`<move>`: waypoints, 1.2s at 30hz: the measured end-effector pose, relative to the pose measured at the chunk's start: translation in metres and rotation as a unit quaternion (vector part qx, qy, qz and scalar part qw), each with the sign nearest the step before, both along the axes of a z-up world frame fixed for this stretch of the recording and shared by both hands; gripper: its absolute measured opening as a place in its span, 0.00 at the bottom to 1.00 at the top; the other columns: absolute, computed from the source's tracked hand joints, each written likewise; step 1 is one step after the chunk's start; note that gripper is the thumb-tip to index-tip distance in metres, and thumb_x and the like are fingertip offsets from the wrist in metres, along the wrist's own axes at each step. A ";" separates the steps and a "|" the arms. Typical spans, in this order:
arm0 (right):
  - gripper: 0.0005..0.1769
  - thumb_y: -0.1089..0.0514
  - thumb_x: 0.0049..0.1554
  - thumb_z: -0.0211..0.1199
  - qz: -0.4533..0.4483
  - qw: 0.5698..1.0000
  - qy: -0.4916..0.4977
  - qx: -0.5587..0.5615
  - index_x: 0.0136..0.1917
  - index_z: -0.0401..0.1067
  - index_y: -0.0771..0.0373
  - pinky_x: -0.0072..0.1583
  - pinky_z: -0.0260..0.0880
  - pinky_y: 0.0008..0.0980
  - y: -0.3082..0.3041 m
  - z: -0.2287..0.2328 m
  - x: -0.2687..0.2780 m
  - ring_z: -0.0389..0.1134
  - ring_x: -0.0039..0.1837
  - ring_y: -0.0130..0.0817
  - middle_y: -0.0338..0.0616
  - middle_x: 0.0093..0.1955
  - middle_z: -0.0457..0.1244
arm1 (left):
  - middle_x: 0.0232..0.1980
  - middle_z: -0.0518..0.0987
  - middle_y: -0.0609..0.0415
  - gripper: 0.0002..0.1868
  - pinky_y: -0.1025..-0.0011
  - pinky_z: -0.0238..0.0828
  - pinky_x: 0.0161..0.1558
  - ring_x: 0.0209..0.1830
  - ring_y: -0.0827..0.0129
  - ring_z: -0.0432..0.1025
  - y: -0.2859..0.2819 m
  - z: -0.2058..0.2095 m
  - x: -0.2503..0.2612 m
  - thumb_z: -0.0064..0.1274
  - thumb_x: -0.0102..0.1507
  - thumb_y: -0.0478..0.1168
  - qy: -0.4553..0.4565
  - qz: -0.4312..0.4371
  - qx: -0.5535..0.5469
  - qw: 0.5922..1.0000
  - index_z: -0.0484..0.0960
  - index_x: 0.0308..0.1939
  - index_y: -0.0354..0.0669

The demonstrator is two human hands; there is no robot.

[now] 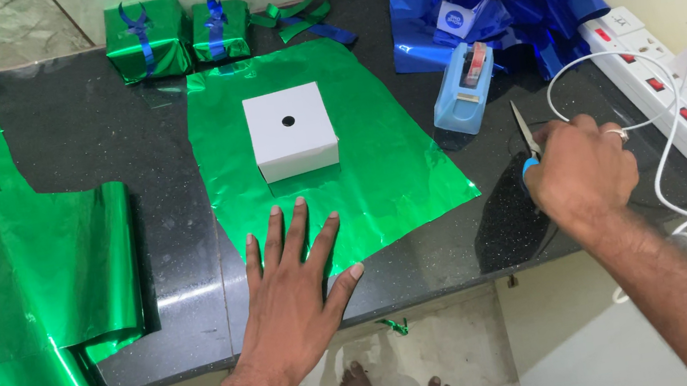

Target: The person cuts a sheet of green wrapping paper with scissors, places a white box on it, folds the paper around the box, and secures the folds with tape. The person then picks up a roll of tape to continue securing the package.

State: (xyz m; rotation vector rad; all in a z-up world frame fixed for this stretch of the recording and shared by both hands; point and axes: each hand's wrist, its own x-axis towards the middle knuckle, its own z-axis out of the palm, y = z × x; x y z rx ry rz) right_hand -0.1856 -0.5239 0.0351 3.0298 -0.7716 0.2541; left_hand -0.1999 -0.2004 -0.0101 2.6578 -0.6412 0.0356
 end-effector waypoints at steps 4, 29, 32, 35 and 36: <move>0.15 0.53 0.59 0.64 0.164 0.975 -0.101 0.112 0.58 0.77 0.58 0.69 0.63 0.49 0.041 -0.015 -0.016 0.65 0.67 0.46 0.48 0.61 0.66 | 0.79 0.57 0.46 0.32 0.41 0.32 0.74 0.81 0.50 0.44 0.009 0.000 -0.007 0.46 0.64 0.60 -0.004 0.011 -0.028 1.000 0.70 0.70 0.53; 0.28 0.40 0.55 0.67 0.436 0.887 0.014 0.153 0.67 0.68 0.41 0.72 0.47 0.69 0.172 0.009 0.059 0.37 0.82 0.66 0.60 0.81 0.41 | 0.79 0.59 0.48 0.27 0.49 0.33 0.75 0.81 0.53 0.45 0.046 0.004 -0.033 0.49 0.66 0.53 0.004 -0.007 -0.078 0.997 0.75 0.67 0.50; 0.21 0.49 0.56 0.67 0.427 0.895 -0.014 0.132 0.63 0.71 0.43 0.72 0.50 0.67 0.164 0.003 0.054 0.41 0.82 0.62 0.57 0.78 0.47 | 0.78 0.60 0.48 0.27 0.50 0.34 0.76 0.81 0.53 0.46 0.044 0.005 -0.033 0.50 0.65 0.53 -0.004 -0.007 -0.085 0.996 0.76 0.67 0.50; 0.21 0.54 0.55 0.67 0.419 0.899 -0.029 0.124 0.62 0.71 0.44 0.71 0.53 0.65 0.160 0.001 0.051 0.43 0.81 0.60 0.56 0.77 0.49 | 0.78 0.61 0.49 0.26 0.49 0.34 0.76 0.81 0.54 0.47 0.044 0.006 -0.032 0.50 0.65 0.52 -0.003 -0.001 -0.084 0.996 0.76 0.66 0.51; 0.22 0.55 0.54 0.67 0.418 0.899 -0.032 0.124 0.62 0.71 0.44 0.70 0.53 0.65 0.159 0.001 0.050 0.44 0.80 0.60 0.57 0.76 0.49 | 0.78 0.61 0.49 0.26 0.49 0.34 0.76 0.81 0.54 0.47 0.044 0.006 -0.033 0.50 0.65 0.52 -0.005 0.000 -0.083 0.997 0.77 0.66 0.51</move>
